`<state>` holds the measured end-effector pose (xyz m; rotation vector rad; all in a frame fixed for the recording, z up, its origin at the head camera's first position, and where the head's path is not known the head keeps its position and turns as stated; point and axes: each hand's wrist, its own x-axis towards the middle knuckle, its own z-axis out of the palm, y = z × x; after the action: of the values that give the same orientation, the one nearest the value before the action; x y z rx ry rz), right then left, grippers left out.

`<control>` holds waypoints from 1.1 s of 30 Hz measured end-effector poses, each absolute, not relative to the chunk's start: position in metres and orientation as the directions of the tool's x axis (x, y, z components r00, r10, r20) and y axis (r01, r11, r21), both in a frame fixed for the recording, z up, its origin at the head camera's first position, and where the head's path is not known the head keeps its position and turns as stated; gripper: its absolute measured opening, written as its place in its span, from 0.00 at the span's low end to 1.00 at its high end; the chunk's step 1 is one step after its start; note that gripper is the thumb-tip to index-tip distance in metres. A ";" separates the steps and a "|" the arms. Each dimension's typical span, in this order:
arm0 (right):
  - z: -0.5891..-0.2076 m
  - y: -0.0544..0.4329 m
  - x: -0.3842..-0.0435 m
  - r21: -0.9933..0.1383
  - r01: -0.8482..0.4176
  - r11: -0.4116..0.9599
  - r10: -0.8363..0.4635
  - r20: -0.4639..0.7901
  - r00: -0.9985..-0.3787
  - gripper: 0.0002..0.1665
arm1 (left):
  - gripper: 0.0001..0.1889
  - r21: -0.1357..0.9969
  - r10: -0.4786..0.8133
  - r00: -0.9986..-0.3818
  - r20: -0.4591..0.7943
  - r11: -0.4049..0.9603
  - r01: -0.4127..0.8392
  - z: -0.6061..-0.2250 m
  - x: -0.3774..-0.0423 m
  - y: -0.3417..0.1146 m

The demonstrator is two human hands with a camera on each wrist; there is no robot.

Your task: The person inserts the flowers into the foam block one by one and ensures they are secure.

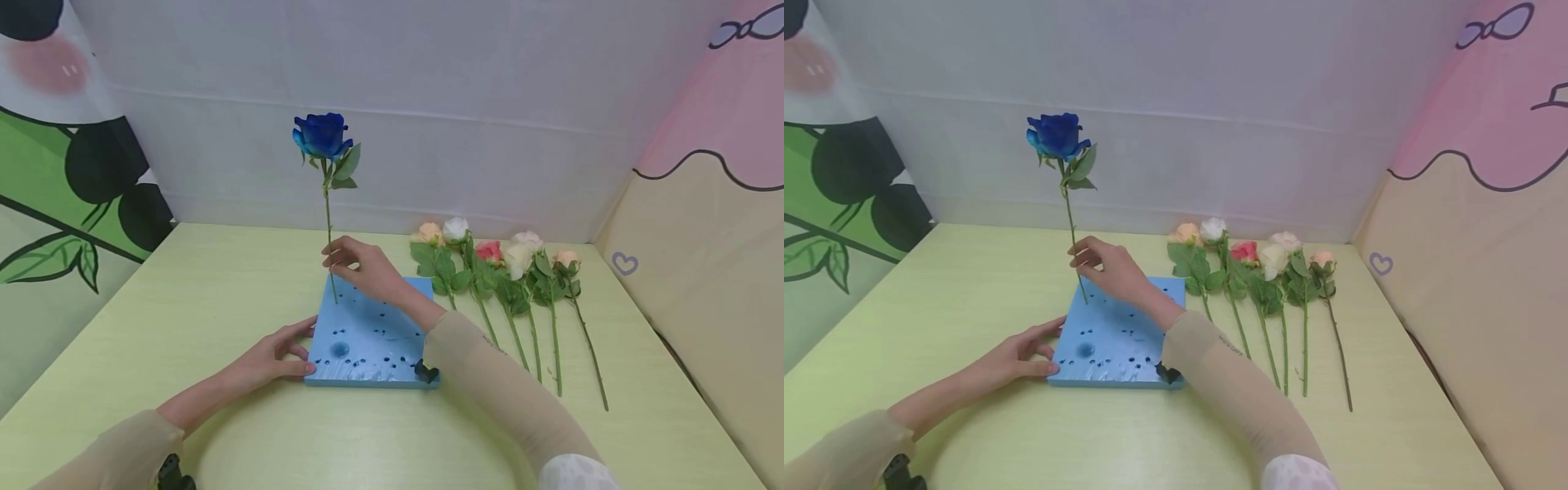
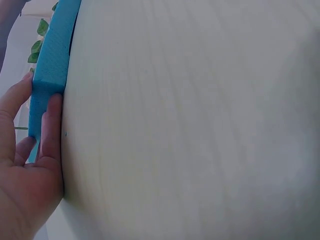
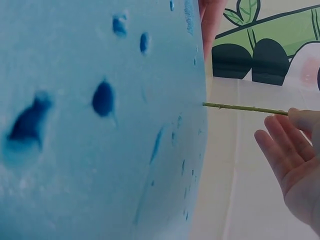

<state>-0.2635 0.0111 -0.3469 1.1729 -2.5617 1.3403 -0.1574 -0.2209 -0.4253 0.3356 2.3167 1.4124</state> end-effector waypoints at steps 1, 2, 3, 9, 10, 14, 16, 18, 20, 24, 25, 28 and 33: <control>-0.346 0.012 -0.263 -0.694 -0.630 0.349 -0.607 0.345 -0.716 0.16 | 0.47 0.890 0.404 -0.889 -0.215 0.456 -0.008 -0.425 -0.157 -0.221; -0.344 0.013 -0.262 -0.693 -0.630 0.351 -0.604 0.346 -0.718 0.16 | 0.47 0.891 0.405 -0.889 -0.215 0.453 -0.009 -0.425 -0.157 -0.221; -0.343 0.014 -0.261 -0.693 -0.630 0.349 -0.602 0.349 -0.718 0.17 | 0.47 0.891 0.403 -0.889 -0.216 0.454 -0.011 -0.425 -0.157 -0.221; -0.340 0.024 -0.256 -0.698 -0.626 0.346 -0.579 0.366 -0.728 0.19 | 0.46 0.893 0.402 -0.891 -0.210 0.450 -0.007 -0.424 -0.156 -0.222; -0.340 0.026 -0.256 -0.699 -0.625 0.346 -0.575 0.369 -0.731 0.19 | 0.46 0.893 0.402 -0.891 -0.208 0.450 -0.005 -0.424 -0.156 -0.222; -0.340 0.038 -0.252 -0.694 -0.633 0.344 -0.565 0.386 -0.730 0.20 | 0.46 0.888 0.400 -0.893 -0.206 0.460 0.001 -0.424 -0.155 -0.222; -0.338 0.044 -0.250 -0.695 -0.634 0.338 -0.562 0.392 -0.729 0.21 | 0.46 0.885 0.400 -0.894 -0.202 0.466 0.008 -0.424 -0.155 -0.222; -0.336 0.051 -0.247 -0.701 -0.631 0.333 -0.558 0.393 -0.731 0.21 | 0.46 0.884 0.401 -0.895 -0.195 0.468 0.016 -0.424 -0.155 -0.221; -0.334 0.059 -0.245 -0.702 -0.625 0.340 -0.550 0.391 -0.738 0.21 | 0.47 0.885 0.404 -0.895 -0.188 0.466 0.025 -0.425 -0.155 -0.221; -0.330 0.075 -0.240 -0.679 -0.634 0.369 -0.533 0.404 -0.743 0.22 | 0.47 0.889 0.412 -0.894 -0.178 0.457 0.034 -0.425 -0.155 -0.222; -0.330 0.079 -0.239 -0.668 -0.642 0.376 -0.527 0.416 -0.741 0.22 | 0.48 0.889 0.413 -0.894 -0.176 0.457 0.037 -0.424 -0.155 -0.222; -0.329 0.092 -0.235 -0.643 -0.662 0.385 -0.512 0.448 -0.733 0.23 | 0.48 0.891 0.418 -0.892 -0.172 0.452 0.040 -0.424 -0.155 -0.222; -0.326 0.115 -0.228 -0.611 -0.675 0.413 -0.477 0.486 -0.732 0.24 | 0.48 0.890 0.417 -0.892 -0.175 0.455 0.038 -0.423 -0.155 -0.222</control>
<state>-0.2285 0.1149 -0.3263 1.0128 -2.4330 1.2184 -0.1552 -0.2218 -0.4233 0.3844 2.3402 1.4179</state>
